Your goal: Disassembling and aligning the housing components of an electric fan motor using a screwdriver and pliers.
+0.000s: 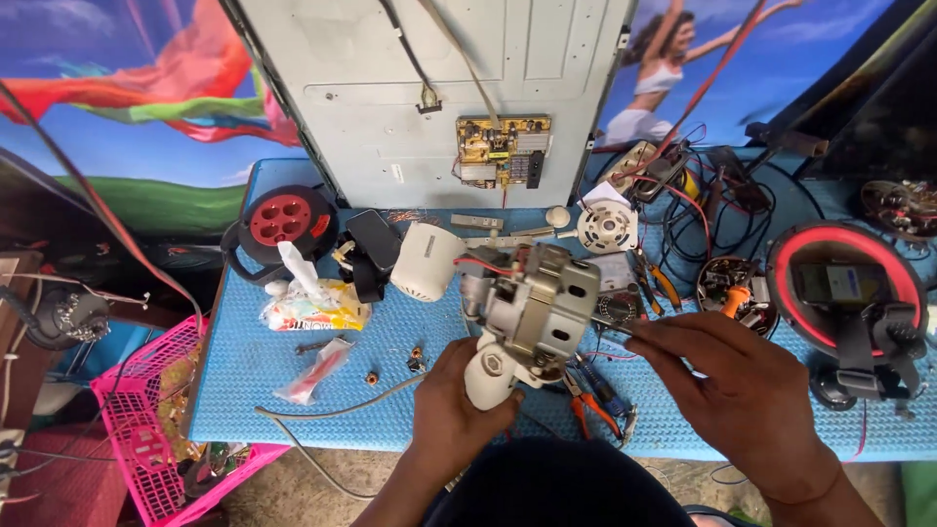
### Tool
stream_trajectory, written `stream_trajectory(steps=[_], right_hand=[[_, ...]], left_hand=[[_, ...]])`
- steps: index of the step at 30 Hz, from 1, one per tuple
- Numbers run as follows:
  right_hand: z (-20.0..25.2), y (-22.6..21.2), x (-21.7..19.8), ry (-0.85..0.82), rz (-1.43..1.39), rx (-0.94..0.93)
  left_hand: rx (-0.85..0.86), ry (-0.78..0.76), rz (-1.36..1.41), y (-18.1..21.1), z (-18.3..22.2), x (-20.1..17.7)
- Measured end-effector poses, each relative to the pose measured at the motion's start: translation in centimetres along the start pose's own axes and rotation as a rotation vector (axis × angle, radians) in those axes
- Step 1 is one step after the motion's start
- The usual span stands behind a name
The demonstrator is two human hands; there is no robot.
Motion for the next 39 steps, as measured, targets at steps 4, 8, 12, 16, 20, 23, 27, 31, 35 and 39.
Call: stream_trajectory(steps=[4, 8, 12, 16, 20, 23, 27, 31, 35, 39], right_hand=[[2.2, 1.7, 0.2, -0.133, -0.27, 0.639], [3.7, 1.8, 0.5, -0.184, -0.336, 0.725], [5.0, 1.7, 0.8, -0.072, -0.261, 0.51], [7.0, 2.4, 1.1, -0.106, -0.334, 0.654], [11.3, 4.8, 2.6, -0.114, -0.448, 0.829], [12.0, 5.1, 3.1, -0.109, -0.596, 0.784], [13.7, 5.8, 3.8, -0.012, -0.74, 0.784], [15.1, 6.3, 4.2, 0.031, -0.785, 0.826], [15.8, 6.5, 4.1, 0.033, -0.778, 0.916], [16.1, 6.5, 4.0, 0.021, -0.765, 0.898]], left_hand=[[0.021, 0.001, -0.044, 0.0, 0.3, 0.7], [0.018, 0.009, -0.126, -0.1, 0.9, 1.3], [0.008, -0.01, -0.179, 0.0, 1.5, 1.6], [0.052, -0.036, -0.232, 0.5, 1.8, 1.8], [0.046, -0.06, -0.267, 1.1, 1.9, 1.8], [0.072, -0.086, -0.301, 1.4, 1.7, 1.8], [0.112, -0.098, -0.385, 1.0, 1.7, 2.3], [0.122, -0.124, -0.412, 0.6, 1.6, 2.5], [0.171, -0.12, -0.436, 0.0, 1.5, 2.7], [0.229, -0.056, -0.426, 0.0, 1.4, 2.7]])
Point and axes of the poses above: each hand's wrist, its own z-axis away from the middle knuckle, its own x-axis out of the palm, y = z × x, the point moved 2 cm from there along -z, towards the middle knuckle, and after that the axes turned 10 degrees about -x, right-handed, at the moved point
